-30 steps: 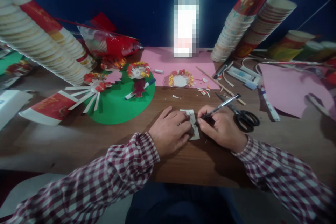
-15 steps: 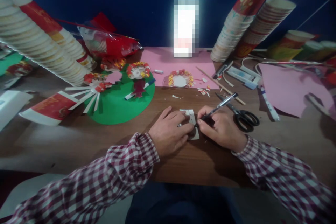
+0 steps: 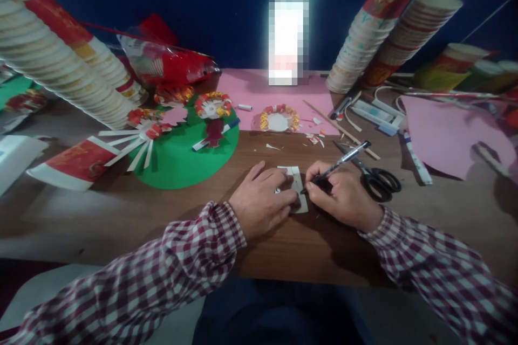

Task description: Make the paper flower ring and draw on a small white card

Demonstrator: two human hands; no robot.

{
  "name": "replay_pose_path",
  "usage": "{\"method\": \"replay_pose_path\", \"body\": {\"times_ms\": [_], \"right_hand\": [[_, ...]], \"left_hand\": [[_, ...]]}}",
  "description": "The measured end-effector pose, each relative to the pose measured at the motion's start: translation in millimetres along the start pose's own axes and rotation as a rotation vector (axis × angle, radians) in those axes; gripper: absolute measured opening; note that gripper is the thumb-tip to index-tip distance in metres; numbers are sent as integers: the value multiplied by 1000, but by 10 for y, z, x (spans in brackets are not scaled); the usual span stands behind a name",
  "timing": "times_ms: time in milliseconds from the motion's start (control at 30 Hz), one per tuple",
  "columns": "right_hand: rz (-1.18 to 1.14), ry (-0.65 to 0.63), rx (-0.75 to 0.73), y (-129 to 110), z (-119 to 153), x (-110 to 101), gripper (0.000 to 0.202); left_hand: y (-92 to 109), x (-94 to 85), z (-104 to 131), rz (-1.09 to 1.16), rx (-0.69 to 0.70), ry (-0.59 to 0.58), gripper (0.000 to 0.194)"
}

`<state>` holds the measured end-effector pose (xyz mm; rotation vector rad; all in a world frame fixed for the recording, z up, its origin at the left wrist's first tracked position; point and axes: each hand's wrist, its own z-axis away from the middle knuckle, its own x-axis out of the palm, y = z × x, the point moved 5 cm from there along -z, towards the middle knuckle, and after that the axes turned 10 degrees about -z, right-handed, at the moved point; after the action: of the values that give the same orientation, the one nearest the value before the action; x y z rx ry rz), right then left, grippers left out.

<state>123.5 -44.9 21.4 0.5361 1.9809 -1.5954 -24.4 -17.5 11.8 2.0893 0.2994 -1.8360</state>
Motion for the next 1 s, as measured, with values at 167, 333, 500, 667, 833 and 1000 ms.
{"method": "replay_pose_path", "body": {"times_ms": [167, 333, 500, 667, 833, 1000], "right_hand": [[10, -7, 4, 1, 6, 1, 6], [7, 3, 8, -5, 5, -2, 5], [7, 10, 10, 2, 1, -2, 6], [-5, 14, 27, 15, 9, 4, 7], [-5, 31, 24, 7, 2, -5, 6], [22, 64, 6, -13, -17, -29, 5]], "left_hand": [[-2, 0, 3, -13, 4, 13, 17], [-3, 6, 1, -18, 8, 27, 16], [-4, 7, 0, -9, 0, 19, 16], [1, -9, -2, -9, -2, 12, 18], [3, -21, -7, 1, -17, 2, 21], [10, -31, -5, 6, -16, 7, 23]]}}
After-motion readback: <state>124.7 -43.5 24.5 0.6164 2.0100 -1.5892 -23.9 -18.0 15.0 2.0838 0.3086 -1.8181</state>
